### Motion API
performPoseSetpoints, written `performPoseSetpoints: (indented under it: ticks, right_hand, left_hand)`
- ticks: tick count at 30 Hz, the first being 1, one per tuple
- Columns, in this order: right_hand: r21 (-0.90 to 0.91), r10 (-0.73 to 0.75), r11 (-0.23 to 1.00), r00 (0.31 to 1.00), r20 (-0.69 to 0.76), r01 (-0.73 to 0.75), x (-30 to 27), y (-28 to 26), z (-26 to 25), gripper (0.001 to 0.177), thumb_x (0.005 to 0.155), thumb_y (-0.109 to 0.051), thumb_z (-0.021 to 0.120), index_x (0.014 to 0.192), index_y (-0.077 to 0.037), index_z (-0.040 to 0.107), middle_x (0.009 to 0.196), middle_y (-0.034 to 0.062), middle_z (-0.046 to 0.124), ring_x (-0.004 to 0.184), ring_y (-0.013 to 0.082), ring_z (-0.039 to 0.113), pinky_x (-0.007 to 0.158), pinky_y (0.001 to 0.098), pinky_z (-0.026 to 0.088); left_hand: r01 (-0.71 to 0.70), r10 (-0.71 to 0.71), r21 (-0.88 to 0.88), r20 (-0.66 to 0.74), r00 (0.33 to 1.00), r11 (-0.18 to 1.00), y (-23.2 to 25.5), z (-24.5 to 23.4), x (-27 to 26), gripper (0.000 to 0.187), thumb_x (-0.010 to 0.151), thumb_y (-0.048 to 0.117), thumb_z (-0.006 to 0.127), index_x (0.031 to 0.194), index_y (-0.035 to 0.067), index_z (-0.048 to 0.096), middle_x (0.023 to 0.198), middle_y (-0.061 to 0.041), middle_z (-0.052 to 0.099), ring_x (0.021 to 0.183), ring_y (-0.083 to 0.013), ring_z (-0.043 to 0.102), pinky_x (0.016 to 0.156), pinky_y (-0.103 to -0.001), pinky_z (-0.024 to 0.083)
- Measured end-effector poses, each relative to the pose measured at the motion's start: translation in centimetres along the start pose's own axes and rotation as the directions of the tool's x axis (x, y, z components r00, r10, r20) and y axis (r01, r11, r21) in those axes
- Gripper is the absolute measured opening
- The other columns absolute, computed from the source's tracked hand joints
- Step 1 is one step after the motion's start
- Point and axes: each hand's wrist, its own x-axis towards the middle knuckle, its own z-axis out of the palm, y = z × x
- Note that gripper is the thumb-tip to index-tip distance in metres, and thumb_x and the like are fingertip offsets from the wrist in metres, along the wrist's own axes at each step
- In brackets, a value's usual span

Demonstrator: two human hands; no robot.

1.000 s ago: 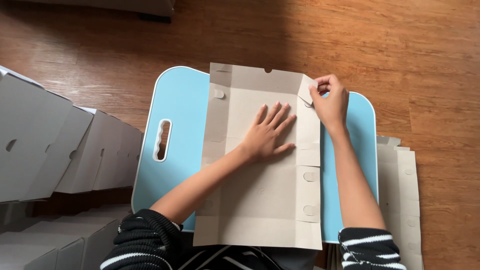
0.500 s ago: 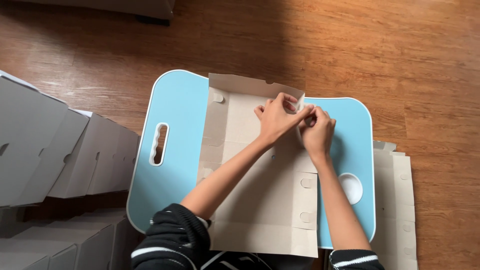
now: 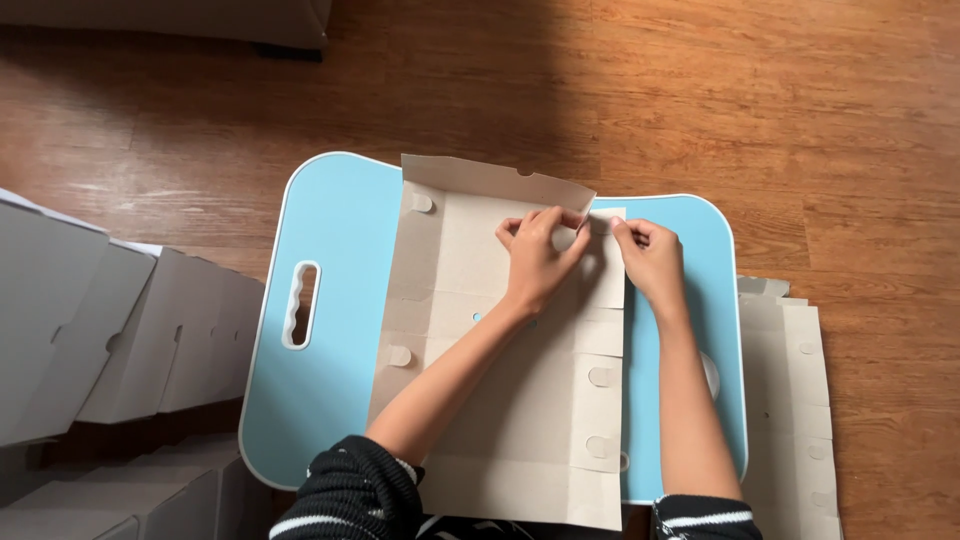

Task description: Assembling cardboard boxes by folding flat templates and tucking in tabs on a small portable table.

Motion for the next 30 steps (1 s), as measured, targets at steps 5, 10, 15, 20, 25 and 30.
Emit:
performPoseSetpoints:
  ticks: [5, 10, 15, 20, 25, 30]
  right_hand:
    - [0.292, 0.045, 0.954, 0.994, 0.099, -0.072, 0.9, -0.4, 1.0, 0.014, 0.097, -0.029, 0.070, 0.090, -0.017, 0.075, 0.072, -0.0044, 0.068, 0.066, 0.0035, 0.058, 0.063, 0.0219, 0.051]
    - [0.365, 0.014, 0.929, 0.994, 0.111, -0.054, -1.3, -3.2, 1.0, 0.019, 0.093, -0.024, 0.077, 0.079, -0.013, 0.071, 0.063, -0.0047, 0.058, 0.061, 0.0026, 0.048, 0.058, 0.0192, 0.042]
    - [0.380, 0.021, 0.924, 0.998, 0.066, -0.045, -1.9, -4.9, 1.6, 0.022, 0.090, -0.023, 0.076, 0.071, -0.016, 0.066, 0.057, -0.0073, 0.049, 0.058, 0.0011, 0.041, 0.055, 0.0183, 0.032]
    - [0.394, 0.031, 0.918, 0.998, 0.056, -0.051, -3.2, -7.1, 1.4, 0.025, 0.090, -0.021, 0.074, 0.068, -0.016, 0.062, 0.056, -0.0073, 0.044, 0.059, 0.0014, 0.036, 0.056, 0.0186, 0.029]
    - [0.431, 0.033, 0.900, 0.997, 0.070, -0.060, -3.1, -7.2, 1.5, 0.025, 0.089, -0.021, 0.074, 0.068, -0.016, 0.061, 0.056, -0.0079, 0.043, 0.060, 0.0010, 0.035, 0.057, 0.0178, 0.028]
    - [0.439, 0.035, 0.895, 0.994, 0.103, -0.077, -2.7, -6.5, 1.4, 0.024, 0.089, -0.022, 0.073, 0.069, -0.017, 0.061, 0.056, -0.0082, 0.043, 0.060, 0.0020, 0.035, 0.058, 0.0181, 0.028]
  left_hand:
    - [-0.011, 0.012, 0.025, -0.024, 1.000, 1.000, -0.7, 0.5, -0.2, 0.016, 0.085, 0.025, 0.073, 0.098, 0.026, 0.064, 0.088, 0.008, 0.070, 0.096, -0.0127, 0.067, 0.100, -0.041, 0.031]
    - [-0.001, 0.002, 0.031, -0.033, 0.999, 1.000, 0.0, 0.4, -0.3, 0.019, 0.084, 0.019, 0.071, 0.100, 0.024, 0.063, 0.084, 0.008, 0.068, 0.092, -0.0121, 0.068, 0.099, -0.040, 0.031]
    - [0.003, -0.002, 0.031, -0.038, 0.999, 1.000, -0.2, 0.5, -0.2, 0.018, 0.082, 0.015, 0.073, 0.096, 0.020, 0.063, 0.081, 0.005, 0.070, 0.089, -0.0142, 0.069, 0.099, -0.043, 0.032]
    - [0.012, -0.012, 0.001, -0.038, 0.999, 1.000, -0.4, 0.5, -0.2, 0.016, 0.083, 0.015, 0.074, 0.092, 0.019, 0.062, 0.080, 0.003, 0.071, 0.086, -0.0152, 0.070, 0.100, -0.043, 0.032]
    - [0.009, -0.010, -0.026, -0.040, 0.999, 1.000, -0.3, 0.4, -0.1, 0.017, 0.084, 0.014, 0.075, 0.091, 0.017, 0.061, 0.080, 0.002, 0.071, 0.085, -0.0165, 0.070, 0.100, -0.044, 0.032]
    - [0.008, -0.010, -0.038, -0.055, 0.998, 0.999, -0.5, 0.4, -0.1, 0.018, 0.084, 0.015, 0.075, 0.091, 0.018, 0.059, 0.080, 0.003, 0.070, 0.083, -0.0154, 0.070, 0.100, -0.043, 0.032]
